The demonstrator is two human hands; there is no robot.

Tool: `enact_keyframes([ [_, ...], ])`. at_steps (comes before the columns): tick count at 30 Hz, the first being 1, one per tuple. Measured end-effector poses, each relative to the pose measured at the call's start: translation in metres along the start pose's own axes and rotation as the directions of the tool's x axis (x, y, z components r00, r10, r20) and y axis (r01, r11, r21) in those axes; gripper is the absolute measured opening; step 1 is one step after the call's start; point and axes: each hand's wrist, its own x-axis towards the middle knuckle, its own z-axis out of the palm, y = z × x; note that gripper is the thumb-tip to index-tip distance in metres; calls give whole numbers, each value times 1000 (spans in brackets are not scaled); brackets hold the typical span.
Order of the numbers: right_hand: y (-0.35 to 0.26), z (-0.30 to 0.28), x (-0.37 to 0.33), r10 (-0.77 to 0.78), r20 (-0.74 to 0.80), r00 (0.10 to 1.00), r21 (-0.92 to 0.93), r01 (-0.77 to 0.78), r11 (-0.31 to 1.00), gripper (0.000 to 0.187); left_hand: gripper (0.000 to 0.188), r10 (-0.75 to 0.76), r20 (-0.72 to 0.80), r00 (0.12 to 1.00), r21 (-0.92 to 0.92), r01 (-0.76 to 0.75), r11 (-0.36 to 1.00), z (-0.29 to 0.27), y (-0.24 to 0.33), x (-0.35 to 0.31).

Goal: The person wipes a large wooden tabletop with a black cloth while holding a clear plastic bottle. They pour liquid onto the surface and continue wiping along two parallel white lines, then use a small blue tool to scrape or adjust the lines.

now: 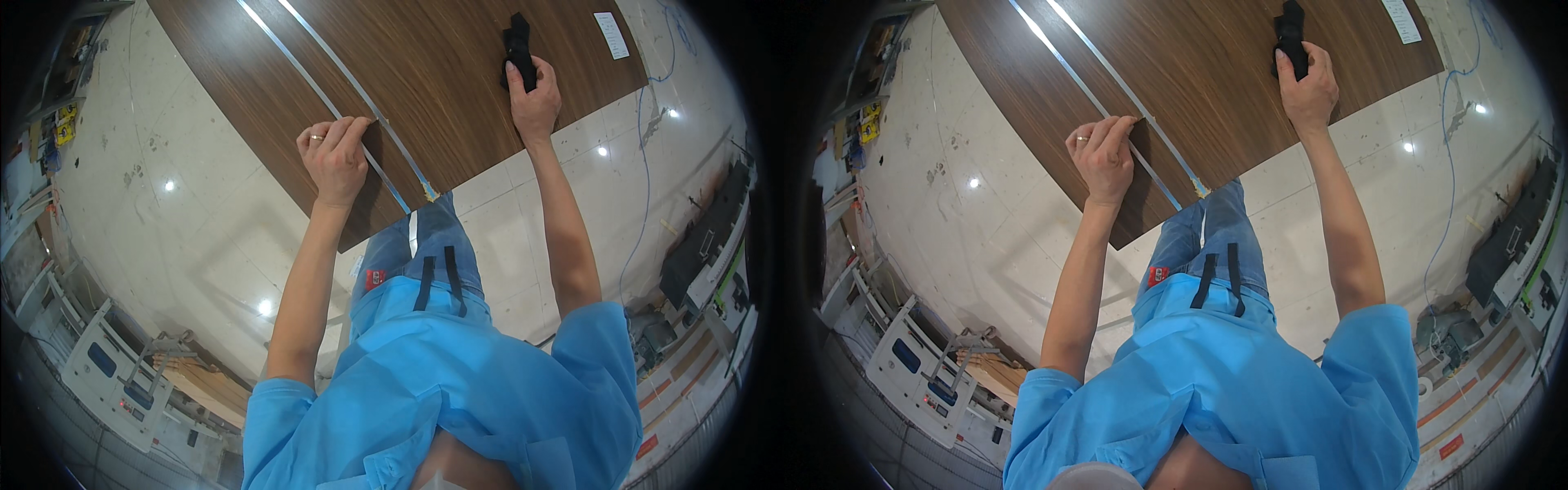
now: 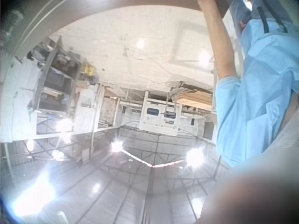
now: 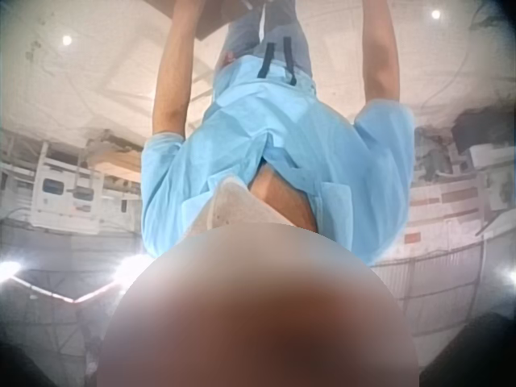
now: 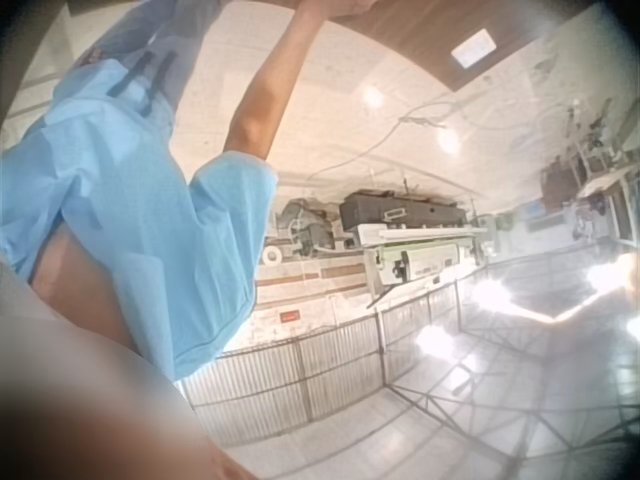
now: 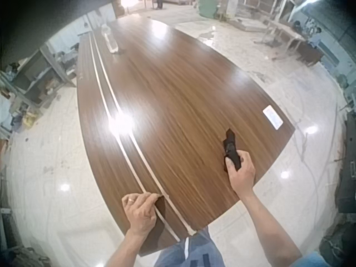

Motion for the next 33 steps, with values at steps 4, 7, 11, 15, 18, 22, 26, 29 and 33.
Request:
enact_keyframes([
  [4, 0, 1, 3, 7, -18, 1000, 24, -6, 1000, 45, 24, -14, 19, 1000, -25, 14, 1000, -5, 4, 0],
  [7, -17, -7, -4, 94, 13, 996, 235, -94, 967, 38, 15, -163, 38, 986, -133, 166, 977, -20, 18, -2],
  [11, -77, -31, -51, 43, 373, 927, 547, -257, 797, 32, 9, -514, 138, 847, -409, 521, 749, -49, 55, -12],
  [15, -142, -34, -106, -105, 576, 811, 662, -386, 643, 45, 12, -529, 263, 807, -503, 582, 638, -54, 84, -15],
  [18, -155, -34, -120, -135, 522, 843, 598, -248, 762, 37, 13, -470, 338, 816, -528, 577, 623, -53, 102, -23],
  [22, -123, -29, -103, 20, 444, 896, 405, -220, 887, 34, 16, -560, 493, 666, -541, 738, 402, -62, 111, -33],
  [26, -69, -38, -52, 55, 236, 970, 247, -115, 962, 37, 17, -646, 499, 578, -599, 769, 225, -70, 99, -32],
  [29, -60, -51, -11, -180, 28, 983, -220, 181, 959, 39, 20, -685, 568, 456, -635, 773, -12, -67, 88, -24],
  [33, -94, -67, -1, -387, 59, 920, -58, 390, 919, 42, 22, -625, 608, 489, -724, 665, -184, -57, 91, -21],
])
